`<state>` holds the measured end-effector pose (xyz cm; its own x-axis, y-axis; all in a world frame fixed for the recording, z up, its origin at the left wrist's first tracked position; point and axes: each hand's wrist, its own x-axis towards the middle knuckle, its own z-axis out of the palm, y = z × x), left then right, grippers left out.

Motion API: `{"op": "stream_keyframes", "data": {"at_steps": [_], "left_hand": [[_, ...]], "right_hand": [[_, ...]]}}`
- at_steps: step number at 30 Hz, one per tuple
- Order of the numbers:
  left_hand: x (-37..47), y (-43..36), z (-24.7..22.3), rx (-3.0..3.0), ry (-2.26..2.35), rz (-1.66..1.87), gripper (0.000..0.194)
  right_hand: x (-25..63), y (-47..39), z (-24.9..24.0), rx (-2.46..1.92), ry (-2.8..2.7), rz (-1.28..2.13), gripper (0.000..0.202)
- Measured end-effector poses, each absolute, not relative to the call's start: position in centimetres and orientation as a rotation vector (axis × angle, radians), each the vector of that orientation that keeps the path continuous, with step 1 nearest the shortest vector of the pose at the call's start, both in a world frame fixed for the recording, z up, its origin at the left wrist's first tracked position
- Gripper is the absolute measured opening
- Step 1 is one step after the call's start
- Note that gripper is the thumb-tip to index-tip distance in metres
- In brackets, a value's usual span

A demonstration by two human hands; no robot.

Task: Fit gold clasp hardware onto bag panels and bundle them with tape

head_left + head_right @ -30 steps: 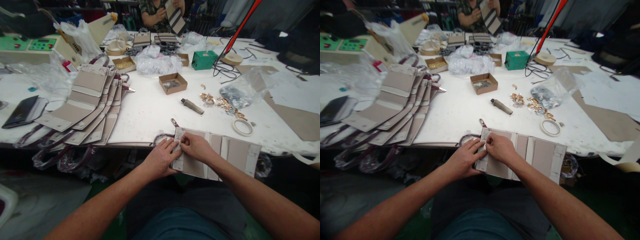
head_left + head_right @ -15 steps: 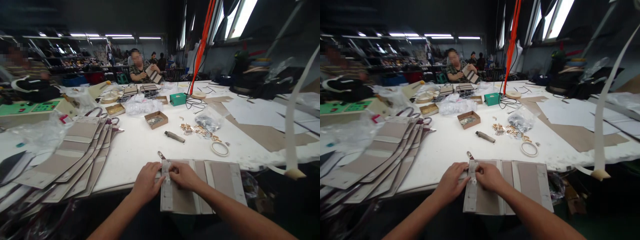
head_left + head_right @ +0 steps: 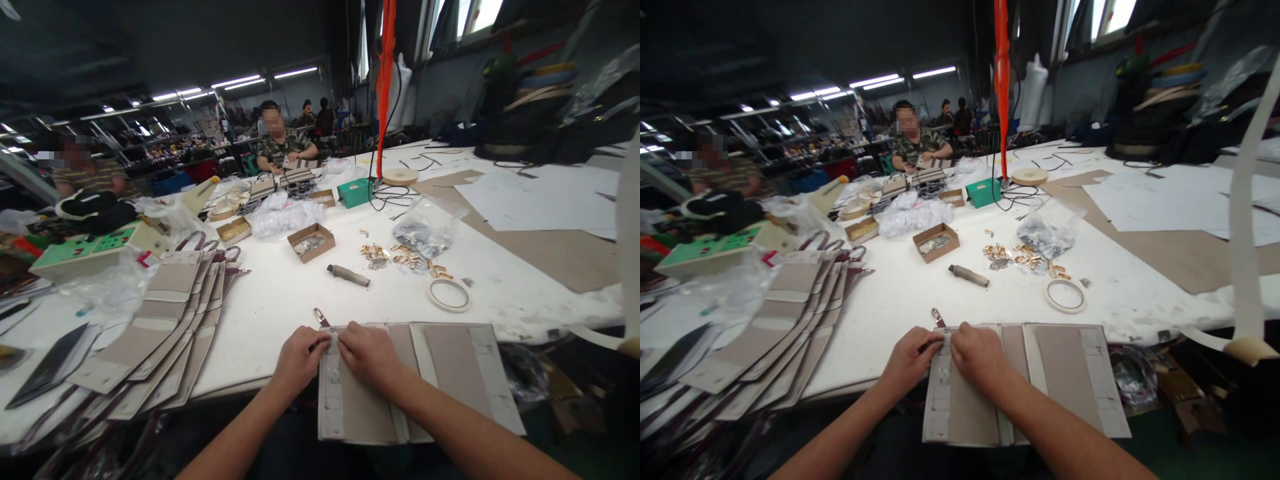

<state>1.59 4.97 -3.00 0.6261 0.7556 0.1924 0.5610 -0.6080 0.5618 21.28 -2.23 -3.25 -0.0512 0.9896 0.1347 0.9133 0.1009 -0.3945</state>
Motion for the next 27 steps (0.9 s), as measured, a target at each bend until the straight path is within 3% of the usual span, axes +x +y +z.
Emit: {"op": "stream_keyframes", "data": {"at_steps": [7,16,27], "left_hand": [[2.3,6.5,-2.2,2.223,1.196,0.491,0.021],[1.1,5.1,-4.2,2.732,0.962,0.838,0.027],[-0.9,4.7,-6.3,2.936,0.848,0.759,0.04]], "right_hand": [[21.4,0.0,-2.6,-1.917,-1.871,0.363,0.017],[20.1,-0.9,-4.4,-1.866,-1.63,0.338,0.015],[18.8,-3.3,-5.2,-1.78,-1.724,0.136,0.013]]}}
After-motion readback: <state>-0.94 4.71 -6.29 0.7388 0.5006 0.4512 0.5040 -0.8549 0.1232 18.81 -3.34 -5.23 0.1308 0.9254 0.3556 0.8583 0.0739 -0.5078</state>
